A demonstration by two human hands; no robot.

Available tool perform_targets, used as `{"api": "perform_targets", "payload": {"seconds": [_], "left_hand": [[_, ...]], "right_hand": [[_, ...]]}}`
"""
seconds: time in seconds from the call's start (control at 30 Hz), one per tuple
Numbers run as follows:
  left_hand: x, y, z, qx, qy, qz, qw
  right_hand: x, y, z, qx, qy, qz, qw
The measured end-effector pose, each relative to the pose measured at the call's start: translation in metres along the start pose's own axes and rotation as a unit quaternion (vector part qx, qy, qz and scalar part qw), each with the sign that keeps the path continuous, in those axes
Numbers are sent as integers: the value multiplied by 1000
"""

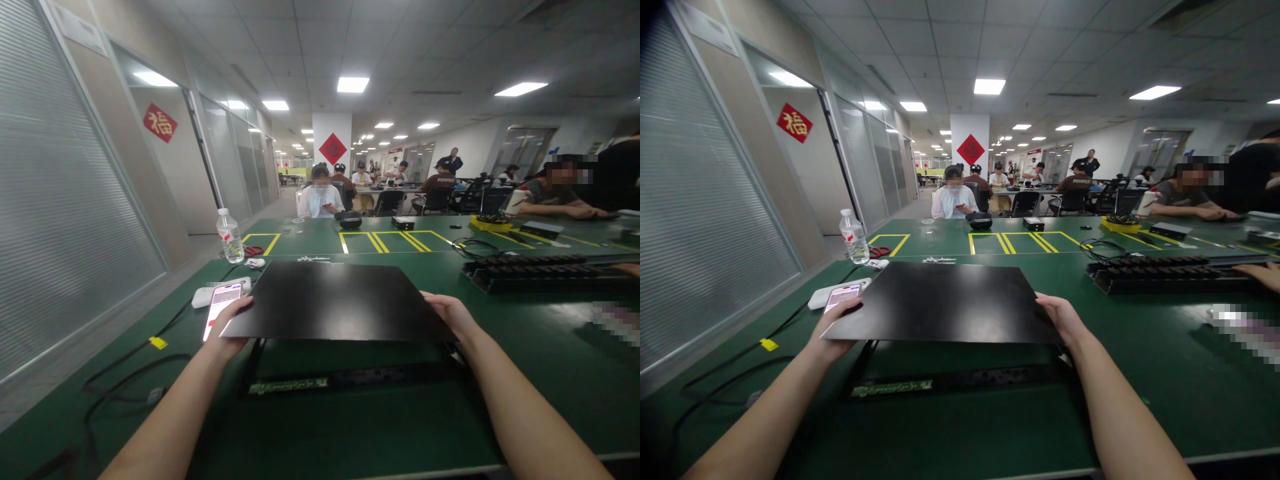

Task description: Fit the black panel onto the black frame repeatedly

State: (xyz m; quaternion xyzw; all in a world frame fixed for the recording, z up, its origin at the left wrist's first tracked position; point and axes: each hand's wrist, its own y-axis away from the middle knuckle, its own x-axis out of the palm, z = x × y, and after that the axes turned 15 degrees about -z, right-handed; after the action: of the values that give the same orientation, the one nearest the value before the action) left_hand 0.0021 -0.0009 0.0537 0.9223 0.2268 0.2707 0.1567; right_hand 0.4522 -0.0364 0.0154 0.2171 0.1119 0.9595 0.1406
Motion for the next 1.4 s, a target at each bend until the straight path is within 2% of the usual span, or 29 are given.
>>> {"api": "perform_targets", "payload": {"seconds": [0.13,0.37,0.47,0.63,0.8,0.97,1.03,1.13,1.23,1.4], "left_hand": [[1,9,-3,21,7,-16,1000],[-7,1,0,55,5,80,995],[-10,-6,1,62,-6,92,994],[-12,-10,2,82,-15,81,993],[-15,-21,6,108,-40,102,988],[-11,-45,8,125,-88,38,987],[-11,-50,9,130,-107,53,984],[-14,-45,12,145,-104,78,981],[-15,-33,14,158,-101,80,979],[-11,-18,15,136,-99,79,983]], "right_hand": [[-3,-6,0,-3,-9,-72,997],[-6,-10,3,-36,43,-165,985],[-6,-9,3,-60,81,-173,980],[-2,-7,1,-88,140,-195,967],[0,-6,1,-105,156,-217,958],[2,-6,2,-123,173,-238,948],[3,-6,1,-125,180,-247,944],[3,-7,-1,-134,186,-259,938],[2,-8,-2,-146,179,-265,936],[-1,-10,-3,-163,162,-278,932]]}}
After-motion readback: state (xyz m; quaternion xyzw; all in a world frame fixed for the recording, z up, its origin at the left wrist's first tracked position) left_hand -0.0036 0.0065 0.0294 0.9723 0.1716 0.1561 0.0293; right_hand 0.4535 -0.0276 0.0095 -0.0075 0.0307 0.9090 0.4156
